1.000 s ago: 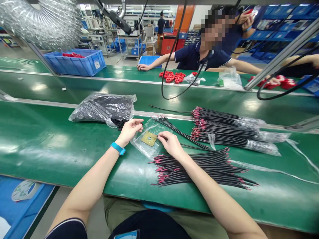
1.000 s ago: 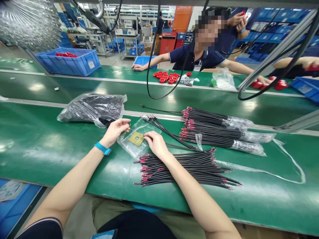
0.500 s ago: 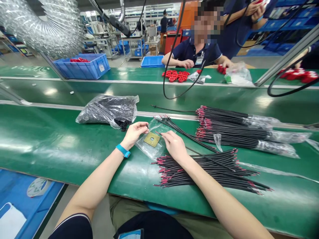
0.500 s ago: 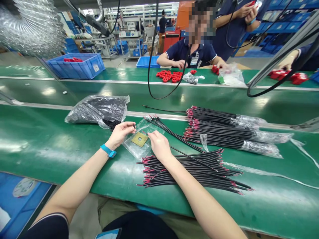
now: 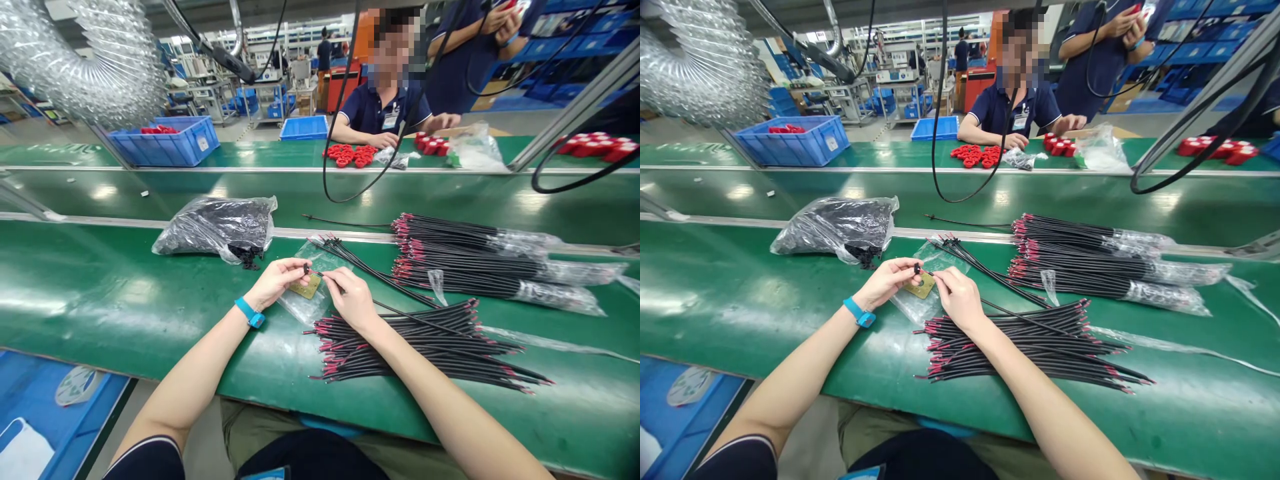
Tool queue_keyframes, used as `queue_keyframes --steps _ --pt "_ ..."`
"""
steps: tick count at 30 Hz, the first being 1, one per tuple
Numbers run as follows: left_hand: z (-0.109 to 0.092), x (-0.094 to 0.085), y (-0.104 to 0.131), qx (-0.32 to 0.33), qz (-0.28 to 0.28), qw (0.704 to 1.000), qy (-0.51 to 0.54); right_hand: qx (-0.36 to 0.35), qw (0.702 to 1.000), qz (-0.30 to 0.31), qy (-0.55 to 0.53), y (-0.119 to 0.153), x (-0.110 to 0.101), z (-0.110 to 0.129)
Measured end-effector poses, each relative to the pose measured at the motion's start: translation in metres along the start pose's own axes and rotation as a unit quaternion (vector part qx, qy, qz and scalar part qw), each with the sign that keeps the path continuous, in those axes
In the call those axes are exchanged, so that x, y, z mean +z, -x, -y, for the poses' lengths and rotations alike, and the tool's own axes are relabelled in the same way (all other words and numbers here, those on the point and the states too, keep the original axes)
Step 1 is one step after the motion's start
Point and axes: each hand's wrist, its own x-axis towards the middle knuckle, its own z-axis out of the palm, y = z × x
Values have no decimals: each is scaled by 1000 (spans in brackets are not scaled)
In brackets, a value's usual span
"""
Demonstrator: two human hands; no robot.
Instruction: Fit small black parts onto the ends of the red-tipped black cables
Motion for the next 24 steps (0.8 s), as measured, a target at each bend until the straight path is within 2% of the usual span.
queue_keyframes --steps 4,8,11,15,18,21,24 --pt "-1 -3 1 15 15 999 -50 -27 998 5 51 1 -1 0" --pt "1 4 5 29 27 991 -126 -106 981 22 159 2 -3 3" --pt "5 14 9 41 -4 993 -109 -138 972 15 190 3 -4 4" --pt "11 20 10 34 -45 995 -83 -114 976 2 183 3 -1 1" --pt "13 20 10 43 -54 991 -113 -89 979 25 181 4 2 0" --pt "13 21 12 110 -44 971 -210 -60 985 51 153 4 3 0" --pt "12 22 16 195 -22 935 -295 -24 995 75 57 4 1 0"
